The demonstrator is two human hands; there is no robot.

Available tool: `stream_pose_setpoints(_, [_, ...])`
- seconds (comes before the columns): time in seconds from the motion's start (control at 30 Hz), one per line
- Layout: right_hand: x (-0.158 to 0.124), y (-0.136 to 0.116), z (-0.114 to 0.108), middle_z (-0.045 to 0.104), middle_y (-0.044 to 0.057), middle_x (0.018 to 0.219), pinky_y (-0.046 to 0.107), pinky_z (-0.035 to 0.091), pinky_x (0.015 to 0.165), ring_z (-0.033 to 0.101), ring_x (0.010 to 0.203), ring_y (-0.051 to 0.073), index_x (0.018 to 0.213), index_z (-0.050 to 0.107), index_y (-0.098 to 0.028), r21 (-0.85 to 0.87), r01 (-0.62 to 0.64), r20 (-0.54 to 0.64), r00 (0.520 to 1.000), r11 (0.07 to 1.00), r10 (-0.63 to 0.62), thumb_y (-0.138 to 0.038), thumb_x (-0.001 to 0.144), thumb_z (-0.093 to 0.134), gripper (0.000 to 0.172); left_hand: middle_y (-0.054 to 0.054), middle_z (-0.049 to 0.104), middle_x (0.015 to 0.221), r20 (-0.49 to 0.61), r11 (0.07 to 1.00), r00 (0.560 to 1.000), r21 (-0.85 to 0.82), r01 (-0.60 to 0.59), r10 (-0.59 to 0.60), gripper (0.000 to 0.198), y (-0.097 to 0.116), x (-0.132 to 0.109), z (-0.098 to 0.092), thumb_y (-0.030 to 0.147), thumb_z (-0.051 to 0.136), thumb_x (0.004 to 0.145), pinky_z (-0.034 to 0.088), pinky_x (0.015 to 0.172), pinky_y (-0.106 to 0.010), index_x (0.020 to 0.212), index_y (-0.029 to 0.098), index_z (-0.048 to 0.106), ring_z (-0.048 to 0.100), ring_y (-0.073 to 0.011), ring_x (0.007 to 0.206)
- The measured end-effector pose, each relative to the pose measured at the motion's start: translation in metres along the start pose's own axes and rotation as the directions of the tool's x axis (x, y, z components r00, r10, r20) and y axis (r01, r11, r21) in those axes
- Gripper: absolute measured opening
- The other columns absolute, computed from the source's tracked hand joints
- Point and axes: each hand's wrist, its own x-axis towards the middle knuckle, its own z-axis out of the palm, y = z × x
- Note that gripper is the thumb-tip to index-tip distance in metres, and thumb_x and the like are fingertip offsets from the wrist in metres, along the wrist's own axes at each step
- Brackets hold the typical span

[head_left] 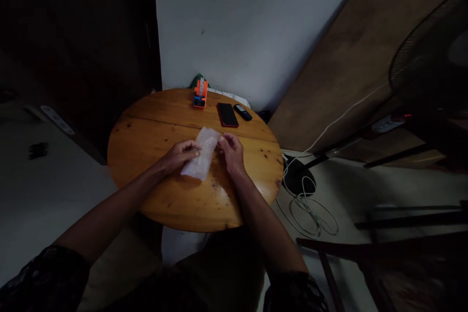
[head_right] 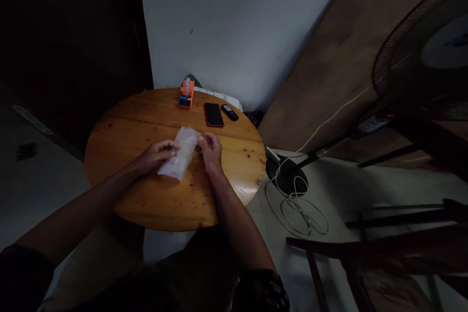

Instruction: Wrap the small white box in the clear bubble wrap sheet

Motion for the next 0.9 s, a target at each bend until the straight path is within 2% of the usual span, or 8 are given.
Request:
stream_pose_setpoints(0.07, [-0.002,-0.003,-0.001,0.065,0.001,0.086,0.027,0.048,0.067,0.059,0.078,0.016,0.096,0.06,-0.022,-0.105,0.124,-0.073,0.989,0.987,-0.132,-0.049,0.077,0.066,0.034,-0.004,0.071,0.098,-0.036,0.999,0.999,-0.042,0.027,-0.028,0.048,-0.003,0.003,-0.001,0.043,0.074,0.067,0.051,0.076,-0.032,0.107,0.018,0.069,0.066,-0.02,0.085])
stream_pose_setpoints(0.13, [-0.007,-0.008,0.0,0.061,-0.001,0.078,0.028,0.047,0.067,0.056,0.071,0.015,0.088,0.059,-0.022,-0.146,0.163,-0.008,0.986,0.976,-0.166,-0.049,0.081,0.063,0.029,-0.006,0.072,0.104,-0.049,0.995,0.998,-0.091,0.033,-0.038,0.056,-0.007,0.006,-0.001,0.042,0.075,0.066,0.052,0.077,-0.033,0.115,0.017,0.069,0.067,-0.0208,0.087])
stream_pose_setpoints(0.23, [-0.016,-0.013,0.006,0.06,-0.002,0.072,0.028,0.045,0.063,0.055,0.066,0.014,0.082,0.06,-0.022,-0.127,0.11,0.213,0.974,0.986,-0.082,-0.053,0.081,0.065,0.032,-0.01,0.072,0.115,-0.016,0.988,1.0,-0.155,-0.01,0.008,0.066,-0.01,0.007,-0.003,0.043,0.077,0.066,0.053,0.087,-0.037,0.125,0.016,0.066,0.068,-0.0254,0.1])
stream_pose_setpoints(0.33, [-0.023,-0.015,0.013,0.066,-0.002,0.078,0.029,0.047,0.066,0.059,0.072,0.015,0.095,0.063,-0.022,-0.195,0.069,0.305,0.952,0.978,-0.006,-0.055,0.073,0.073,0.041,-0.013,0.069,0.128,0.046,0.978,0.997,-0.205,-0.047,0.058,0.075,-0.009,0.005,-0.004,0.047,0.077,0.069,0.05,0.098,-0.04,0.135,0.015,0.062,0.064,-0.0309,0.118])
stream_pose_setpoints(0.43, [-0.024,-0.012,0.017,0.067,-0.003,0.078,0.028,0.046,0.065,0.06,0.07,0.015,0.098,0.063,-0.022,-0.312,0.065,0.28,0.96,0.948,0.027,-0.052,0.068,0.077,0.045,-0.014,0.068,0.131,0.09,0.978,0.994,-0.204,-0.045,0.064,0.08,-0.008,0.002,-0.005,0.054,0.076,0.072,0.048,0.102,-0.043,0.14,0.016,0.059,0.061,-0.0344,0.125])
stream_pose_setpoints(0.57, [-0.019,-0.004,0.014,0.062,-0.003,0.068,0.028,0.042,0.061,0.055,0.064,0.015,0.078,0.062,-0.022,-0.309,0.113,0.211,0.976,0.944,-0.048,-0.043,0.077,0.065,0.022,-0.014,0.073,0.119,0.1,0.981,0.993,-0.188,-0.049,0.069,0.082,-0.005,0.001,-0.004,0.057,0.075,0.073,0.049,0.1,-0.045,0.14,0.014,0.059,0.065,-0.035,0.118])
stream_pose_setpoints(0.77, [-0.008,0.003,0.003,0.047,-0.004,0.061,0.026,0.035,0.056,0.044,0.059,0.013,0.067,0.052,-0.023,-0.01,-0.034,0.036,0.999,0.999,0.034,-0.044,0.08,0.059,0.026,-0.013,0.073,0.118,-0.177,0.964,0.976,-0.213,-0.161,0.124,0.071,-0.004,0.008,-0.01,0.056,0.075,0.069,0.049,0.102,-0.044,0.125,0.013,0.068,0.065,-0.0323,0.117])
stream_pose_setpoints(0.9, [-0.003,0.004,0.002,0.047,-0.005,0.06,0.026,0.034,0.054,0.042,0.057,0.013,0.065,0.052,-0.023,0.078,-0.114,0.019,0.993,0.99,0.113,-0.047,0.074,0.064,0.028,-0.014,0.069,0.125,-0.197,0.974,0.968,-0.136,-0.183,0.154,0.078,-0.006,0.012,-0.01,0.055,0.074,0.069,0.049,0.102,-0.042,0.133,0.013,0.06,0.062,-0.0304,0.12])
